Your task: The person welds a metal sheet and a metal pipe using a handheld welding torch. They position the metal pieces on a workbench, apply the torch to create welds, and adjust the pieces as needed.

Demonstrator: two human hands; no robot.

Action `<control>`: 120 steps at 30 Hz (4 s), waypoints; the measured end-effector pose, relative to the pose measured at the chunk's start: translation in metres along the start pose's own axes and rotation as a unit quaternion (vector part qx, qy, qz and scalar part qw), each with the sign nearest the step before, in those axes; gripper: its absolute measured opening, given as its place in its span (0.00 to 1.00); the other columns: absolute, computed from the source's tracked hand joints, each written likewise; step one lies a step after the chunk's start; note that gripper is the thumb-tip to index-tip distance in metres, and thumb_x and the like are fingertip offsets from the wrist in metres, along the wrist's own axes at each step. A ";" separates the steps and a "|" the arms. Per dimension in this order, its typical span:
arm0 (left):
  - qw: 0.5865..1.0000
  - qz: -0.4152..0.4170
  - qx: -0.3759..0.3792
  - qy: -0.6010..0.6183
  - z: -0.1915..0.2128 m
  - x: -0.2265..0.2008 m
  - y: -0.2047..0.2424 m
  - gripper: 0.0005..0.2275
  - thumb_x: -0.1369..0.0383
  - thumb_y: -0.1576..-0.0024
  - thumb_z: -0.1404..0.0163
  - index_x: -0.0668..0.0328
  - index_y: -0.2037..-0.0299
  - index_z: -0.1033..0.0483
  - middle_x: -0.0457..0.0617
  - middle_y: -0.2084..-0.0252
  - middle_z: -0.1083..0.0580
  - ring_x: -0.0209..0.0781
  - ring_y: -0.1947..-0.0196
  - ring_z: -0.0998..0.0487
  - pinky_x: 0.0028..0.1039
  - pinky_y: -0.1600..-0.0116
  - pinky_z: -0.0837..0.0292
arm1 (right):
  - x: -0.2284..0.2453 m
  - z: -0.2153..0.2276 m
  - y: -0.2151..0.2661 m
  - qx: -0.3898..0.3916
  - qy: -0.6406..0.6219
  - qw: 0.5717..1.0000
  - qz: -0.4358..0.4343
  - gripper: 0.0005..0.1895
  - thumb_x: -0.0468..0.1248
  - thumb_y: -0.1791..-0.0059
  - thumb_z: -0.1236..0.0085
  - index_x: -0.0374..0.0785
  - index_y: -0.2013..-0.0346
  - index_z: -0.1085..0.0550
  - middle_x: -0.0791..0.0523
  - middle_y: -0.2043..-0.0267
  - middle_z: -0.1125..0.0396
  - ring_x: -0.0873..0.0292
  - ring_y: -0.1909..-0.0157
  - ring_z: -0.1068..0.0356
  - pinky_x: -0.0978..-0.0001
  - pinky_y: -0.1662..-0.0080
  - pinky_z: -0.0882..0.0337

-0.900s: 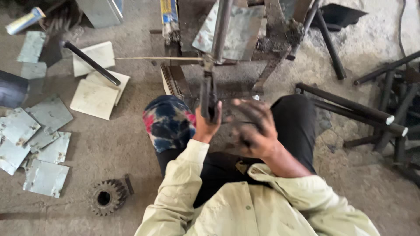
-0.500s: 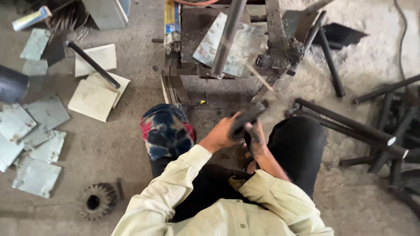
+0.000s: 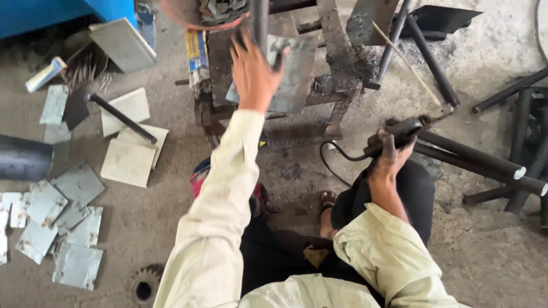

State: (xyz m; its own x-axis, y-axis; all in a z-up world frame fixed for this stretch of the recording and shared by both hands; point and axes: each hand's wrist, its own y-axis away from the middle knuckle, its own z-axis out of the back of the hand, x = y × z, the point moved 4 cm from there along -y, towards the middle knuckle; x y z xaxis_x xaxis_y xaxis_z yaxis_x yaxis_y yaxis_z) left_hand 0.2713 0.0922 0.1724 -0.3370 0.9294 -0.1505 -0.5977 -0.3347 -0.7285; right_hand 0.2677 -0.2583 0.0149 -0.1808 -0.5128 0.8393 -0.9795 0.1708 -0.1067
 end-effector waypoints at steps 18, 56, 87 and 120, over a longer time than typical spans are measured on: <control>0.918 -0.125 0.123 0.356 -0.039 0.081 -0.069 0.25 0.75 0.48 0.36 0.53 0.42 0.32 0.54 0.48 0.22 0.54 0.47 0.18 0.34 0.40 0.23 | 0.005 -0.023 0.012 0.038 0.062 0.997 -0.026 0.27 0.30 0.54 0.39 0.33 0.42 0.37 0.54 0.60 0.34 0.58 0.63 0.29 0.69 0.59 0.26; 0.912 0.253 0.324 -0.012 0.011 0.140 0.140 0.24 0.53 0.42 0.47 0.59 0.41 0.32 0.68 0.49 0.26 0.70 0.50 0.24 0.56 0.50 0.28 | 0.045 -0.094 0.043 0.066 0.469 0.821 0.319 0.51 0.36 0.61 0.19 0.33 0.30 0.40 0.42 0.39 0.36 0.41 0.37 0.36 0.50 0.37 0.33; 0.918 0.245 0.310 0.043 -0.019 0.130 0.136 0.13 0.60 0.45 0.42 0.59 0.57 0.24 0.61 0.56 0.21 0.67 0.55 0.21 0.51 0.54 0.26 | -0.021 -0.167 0.008 0.141 0.132 0.977 0.093 0.44 0.33 0.56 0.32 0.39 0.30 0.45 0.54 0.36 0.44 0.55 0.35 0.38 0.53 0.42 0.23; 0.940 0.193 0.279 0.028 -0.014 0.126 0.137 0.12 0.63 0.46 0.44 0.56 0.54 0.23 0.59 0.57 0.22 0.66 0.58 0.21 0.53 0.57 0.25 | -0.039 -0.169 -0.001 0.169 0.153 0.964 0.139 0.26 0.26 0.43 0.44 0.37 0.31 0.37 0.54 0.44 0.33 0.62 0.49 0.34 0.72 0.44 0.29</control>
State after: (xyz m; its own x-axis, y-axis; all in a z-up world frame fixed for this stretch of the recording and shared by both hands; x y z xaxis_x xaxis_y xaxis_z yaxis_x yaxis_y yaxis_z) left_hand 0.1572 0.1652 0.0440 -0.5780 0.7234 -0.3776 -0.7325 -0.6639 -0.1505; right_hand 0.2906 -0.0968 0.0725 -0.4572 -0.2049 0.8654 -0.8790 -0.0438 -0.4747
